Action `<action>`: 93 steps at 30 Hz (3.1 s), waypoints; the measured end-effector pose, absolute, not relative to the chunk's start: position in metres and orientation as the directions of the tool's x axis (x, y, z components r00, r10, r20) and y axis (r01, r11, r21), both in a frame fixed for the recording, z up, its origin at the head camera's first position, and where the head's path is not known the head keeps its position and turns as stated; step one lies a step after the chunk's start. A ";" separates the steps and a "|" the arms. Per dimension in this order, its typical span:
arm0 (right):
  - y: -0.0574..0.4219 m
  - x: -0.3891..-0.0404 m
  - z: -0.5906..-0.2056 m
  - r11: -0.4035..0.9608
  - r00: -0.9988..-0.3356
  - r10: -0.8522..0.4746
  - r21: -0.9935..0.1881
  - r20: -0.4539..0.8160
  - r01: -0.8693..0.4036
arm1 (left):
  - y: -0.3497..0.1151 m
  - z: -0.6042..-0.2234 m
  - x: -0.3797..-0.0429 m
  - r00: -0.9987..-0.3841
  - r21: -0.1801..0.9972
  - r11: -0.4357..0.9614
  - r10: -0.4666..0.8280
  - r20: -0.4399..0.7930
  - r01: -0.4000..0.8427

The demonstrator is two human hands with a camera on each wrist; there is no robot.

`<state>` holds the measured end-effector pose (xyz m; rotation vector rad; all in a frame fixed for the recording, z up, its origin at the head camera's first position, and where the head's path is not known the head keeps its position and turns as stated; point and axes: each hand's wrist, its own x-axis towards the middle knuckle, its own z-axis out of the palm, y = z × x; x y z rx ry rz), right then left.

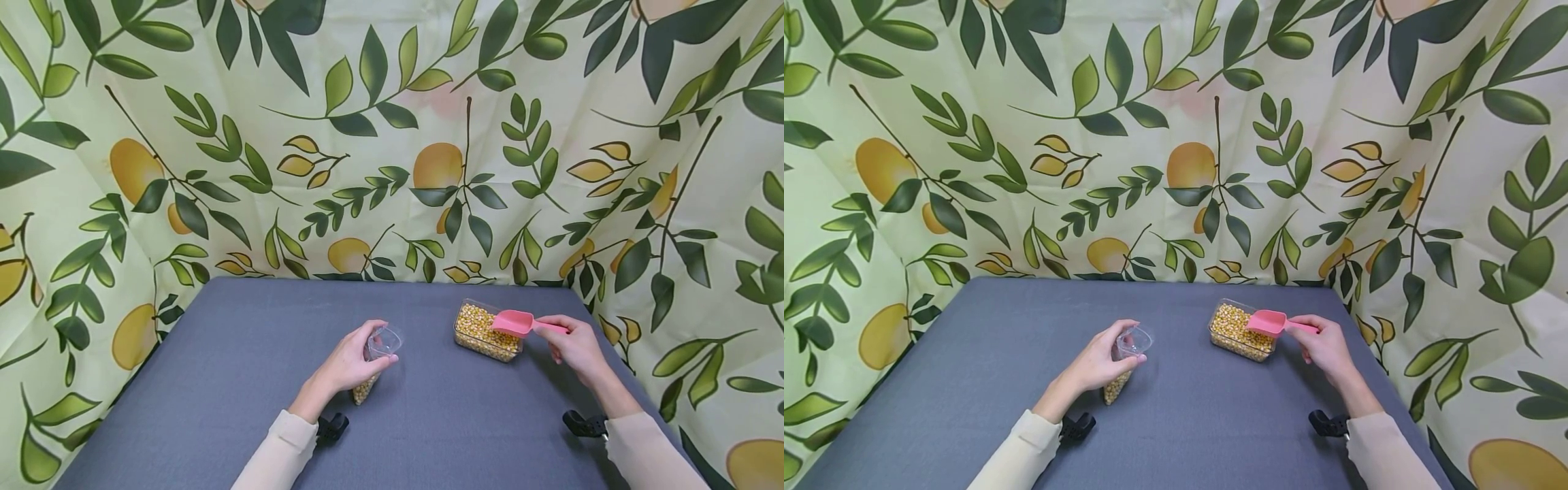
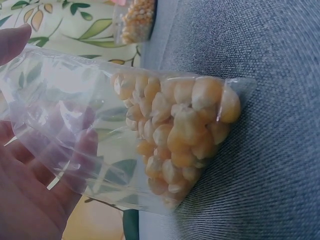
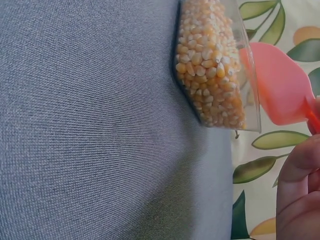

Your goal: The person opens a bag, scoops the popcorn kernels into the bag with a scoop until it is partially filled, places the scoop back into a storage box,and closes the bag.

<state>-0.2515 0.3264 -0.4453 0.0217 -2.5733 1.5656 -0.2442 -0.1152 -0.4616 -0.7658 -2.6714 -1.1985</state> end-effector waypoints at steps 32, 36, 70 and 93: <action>0.314 -0.259 -0.449 0.499 -0.997 0.046 -0.866 0.062 -0.031 | -0.115 -0.462 -0.244 -0.870 0.675 0.560 0.399 0.290 0.481; 0.312 -0.261 -0.451 0.492 -0.996 0.048 -0.869 0.074 -0.041 | -0.115 -0.462 -0.244 -0.865 0.667 0.559 0.398 0.304 0.492; 0.287 -0.269 -0.466 0.425 -0.996 0.082 -0.905 0.022 0.015 | -0.115 -0.463 -0.243 -0.868 0.672 0.557 0.390 0.307 0.488; 0.285 -0.266 -0.474 0.384 -0.994 0.110 -0.923 0.008 0.034 | -0.115 -0.462 -0.243 -0.863 0.672 0.551 0.399 0.310 0.496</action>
